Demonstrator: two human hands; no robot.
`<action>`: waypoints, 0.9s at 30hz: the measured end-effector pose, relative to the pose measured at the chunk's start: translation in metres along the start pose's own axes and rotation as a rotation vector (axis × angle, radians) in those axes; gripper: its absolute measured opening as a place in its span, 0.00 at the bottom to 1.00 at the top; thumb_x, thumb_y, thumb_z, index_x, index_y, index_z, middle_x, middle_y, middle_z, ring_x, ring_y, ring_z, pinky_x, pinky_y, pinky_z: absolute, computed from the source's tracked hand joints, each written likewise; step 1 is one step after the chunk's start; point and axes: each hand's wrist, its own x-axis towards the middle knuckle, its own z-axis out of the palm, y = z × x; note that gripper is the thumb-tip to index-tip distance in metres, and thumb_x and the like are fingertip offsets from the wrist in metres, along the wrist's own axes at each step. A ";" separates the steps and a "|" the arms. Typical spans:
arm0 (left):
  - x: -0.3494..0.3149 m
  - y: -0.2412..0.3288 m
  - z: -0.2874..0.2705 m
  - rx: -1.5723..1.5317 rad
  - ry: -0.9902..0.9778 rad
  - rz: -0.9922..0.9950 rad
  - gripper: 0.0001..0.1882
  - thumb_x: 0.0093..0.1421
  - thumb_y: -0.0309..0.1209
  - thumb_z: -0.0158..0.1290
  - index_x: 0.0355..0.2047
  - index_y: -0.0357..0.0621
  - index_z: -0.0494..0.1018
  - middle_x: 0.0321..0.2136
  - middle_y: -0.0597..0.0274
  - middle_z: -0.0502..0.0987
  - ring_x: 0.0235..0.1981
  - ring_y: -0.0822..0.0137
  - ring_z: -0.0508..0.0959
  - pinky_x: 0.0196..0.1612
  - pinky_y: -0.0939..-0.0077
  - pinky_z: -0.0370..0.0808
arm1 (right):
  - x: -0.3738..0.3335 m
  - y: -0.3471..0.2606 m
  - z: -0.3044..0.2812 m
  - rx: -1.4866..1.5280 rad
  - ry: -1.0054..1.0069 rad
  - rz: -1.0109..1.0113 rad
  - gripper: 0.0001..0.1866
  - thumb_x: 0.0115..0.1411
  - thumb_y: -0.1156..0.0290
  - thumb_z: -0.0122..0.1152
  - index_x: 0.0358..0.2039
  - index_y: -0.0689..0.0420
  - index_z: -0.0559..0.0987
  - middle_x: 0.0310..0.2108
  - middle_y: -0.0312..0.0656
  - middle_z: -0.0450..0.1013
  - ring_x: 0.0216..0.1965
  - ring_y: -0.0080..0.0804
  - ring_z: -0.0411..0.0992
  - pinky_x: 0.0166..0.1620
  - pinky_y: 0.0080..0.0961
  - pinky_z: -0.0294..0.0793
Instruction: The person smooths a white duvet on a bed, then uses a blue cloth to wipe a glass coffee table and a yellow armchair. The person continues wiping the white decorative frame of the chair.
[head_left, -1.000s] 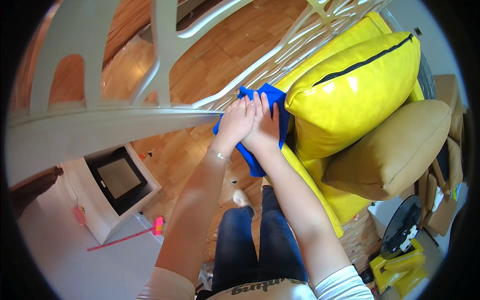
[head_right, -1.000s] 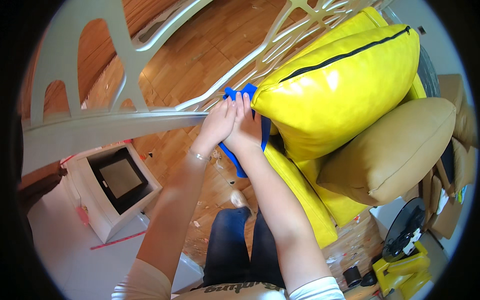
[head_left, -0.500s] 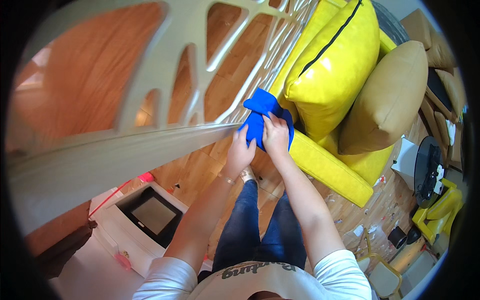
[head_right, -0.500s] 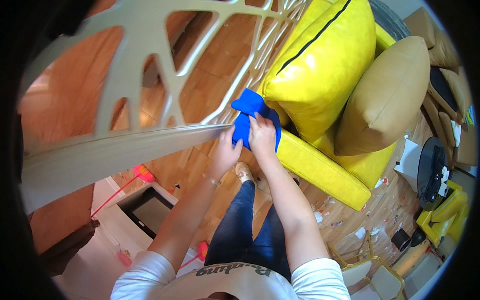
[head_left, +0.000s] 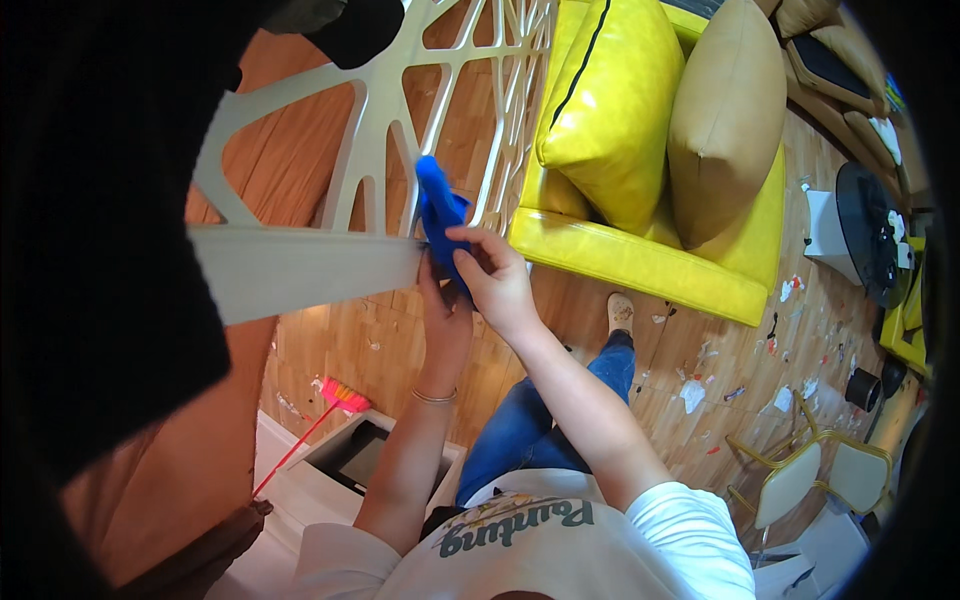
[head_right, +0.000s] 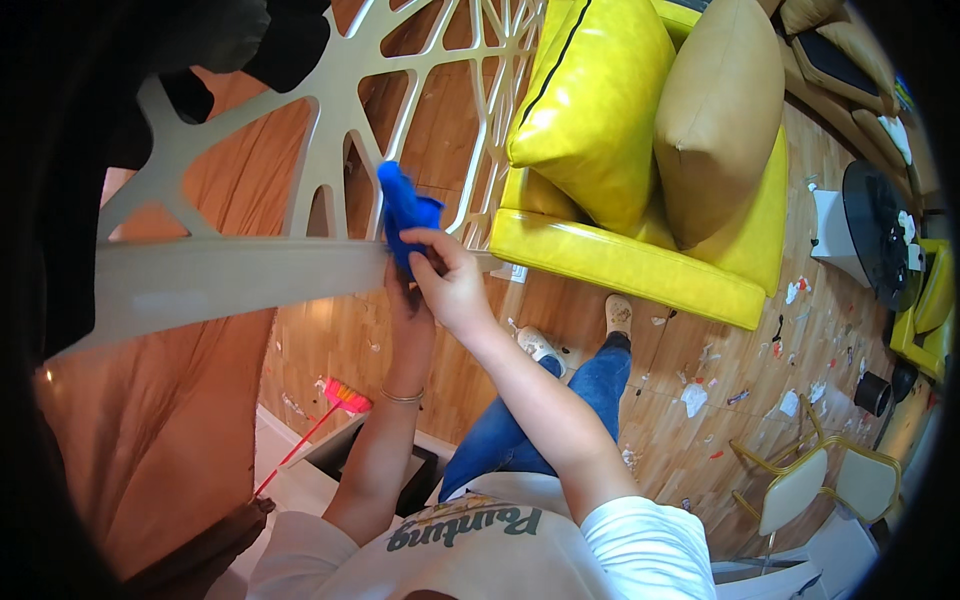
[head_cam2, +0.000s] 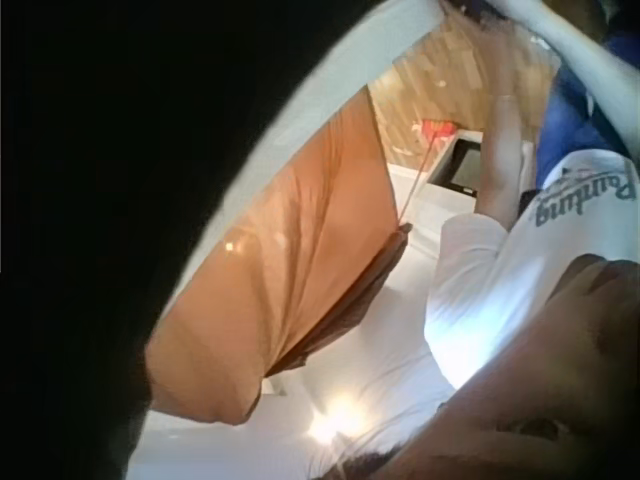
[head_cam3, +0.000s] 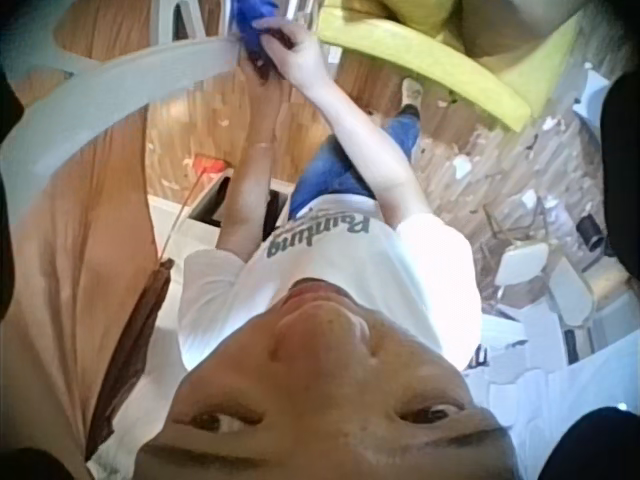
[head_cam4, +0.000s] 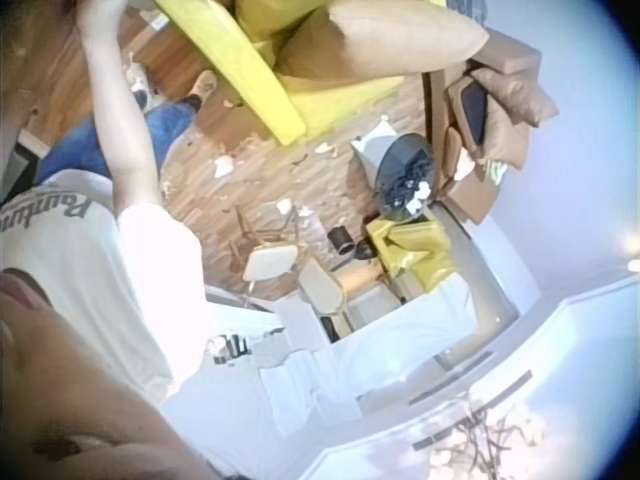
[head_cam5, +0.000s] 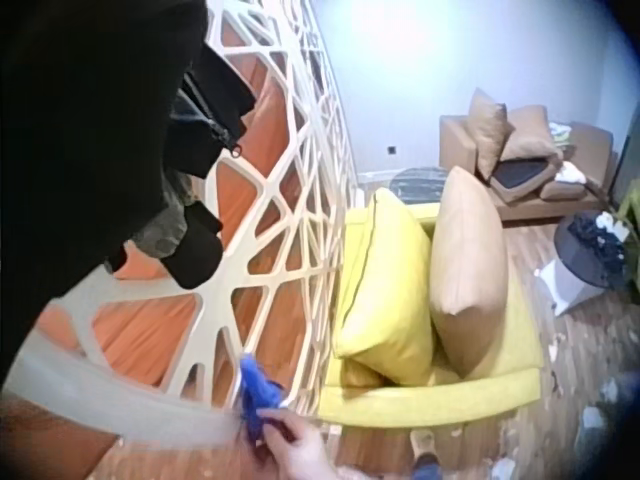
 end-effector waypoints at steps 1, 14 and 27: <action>0.000 0.006 0.002 -0.039 0.030 0.025 0.34 0.66 0.17 0.45 0.70 0.40 0.49 0.60 0.52 0.66 0.56 0.62 0.73 0.55 0.71 0.74 | 0.002 -0.006 0.007 0.158 -0.012 -0.016 0.18 0.64 0.83 0.57 0.54 0.62 0.75 0.45 0.38 0.74 0.47 0.24 0.73 0.53 0.22 0.72; -0.034 0.004 -0.019 -0.022 0.244 -0.107 0.15 0.73 0.29 0.44 0.57 0.36 0.68 0.51 0.60 0.74 0.54 0.72 0.73 0.55 0.78 0.71 | 0.020 0.056 0.022 -0.514 -0.269 -0.440 0.32 0.59 0.80 0.51 0.66 0.60 0.66 0.69 0.53 0.60 0.70 0.61 0.52 0.71 0.43 0.50; -0.069 -0.051 0.020 -0.178 0.319 -0.023 0.31 0.68 0.33 0.54 0.67 0.39 0.58 0.64 0.53 0.65 0.65 0.61 0.66 0.66 0.68 0.63 | -0.013 0.053 -0.022 -0.629 -0.554 -0.444 0.30 0.60 0.78 0.49 0.65 0.67 0.65 0.69 0.62 0.56 0.70 0.62 0.54 0.71 0.42 0.51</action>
